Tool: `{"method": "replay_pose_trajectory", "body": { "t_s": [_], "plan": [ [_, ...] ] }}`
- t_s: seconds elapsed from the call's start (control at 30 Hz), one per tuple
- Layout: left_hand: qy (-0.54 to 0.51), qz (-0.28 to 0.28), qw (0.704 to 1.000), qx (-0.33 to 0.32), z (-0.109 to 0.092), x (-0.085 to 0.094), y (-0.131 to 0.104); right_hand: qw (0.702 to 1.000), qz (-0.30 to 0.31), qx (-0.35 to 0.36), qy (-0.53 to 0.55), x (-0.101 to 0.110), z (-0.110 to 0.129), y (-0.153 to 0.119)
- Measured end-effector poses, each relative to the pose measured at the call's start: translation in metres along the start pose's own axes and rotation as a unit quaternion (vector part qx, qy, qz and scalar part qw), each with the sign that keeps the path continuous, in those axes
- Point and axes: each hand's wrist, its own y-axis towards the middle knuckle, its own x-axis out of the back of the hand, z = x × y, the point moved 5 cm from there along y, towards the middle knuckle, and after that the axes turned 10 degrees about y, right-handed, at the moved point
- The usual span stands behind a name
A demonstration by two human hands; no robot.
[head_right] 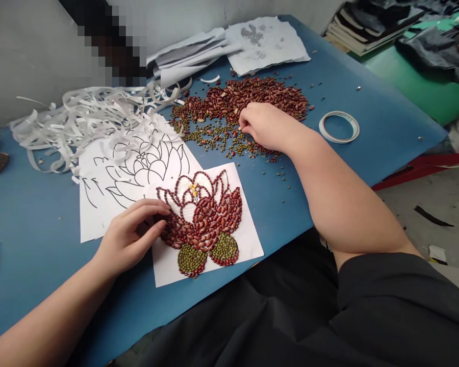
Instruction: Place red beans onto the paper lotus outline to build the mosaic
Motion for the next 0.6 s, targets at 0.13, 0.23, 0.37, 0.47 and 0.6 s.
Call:
{"method": "replay_pose_trajectory", "body": {
  "t_s": [0.13, 0.23, 0.37, 0.47, 0.6],
  "plan": [
    [-0.004, 0.000, 1.000, 0.003, 0.000, 0.001, 0.000, 0.980, 0.153, 0.101, 0.074, -0.005, 0.048, -0.009],
    [-0.004, 0.001, 1.000, 0.007, 0.000, 0.000, 0.000, 0.958, 0.209, 0.165, 0.107, -0.013, 0.078, -0.017],
    [-0.004, 0.001, 1.000, 0.007, 0.000, 0.000, 0.001, 0.942, 0.248, 0.197, 0.108, -0.023, 0.092, -0.023],
    [-0.005, 0.001, 1.000, 0.003, 0.000, 0.000, 0.001, 0.940, 0.253, 0.204, 0.101, -0.025, 0.093, -0.024],
    [-0.004, 0.002, 1.000, 0.001, -0.001, 0.000, 0.000, 0.940, 0.255, 0.211, 0.081, -0.026, 0.094, -0.024]
  ]
}}
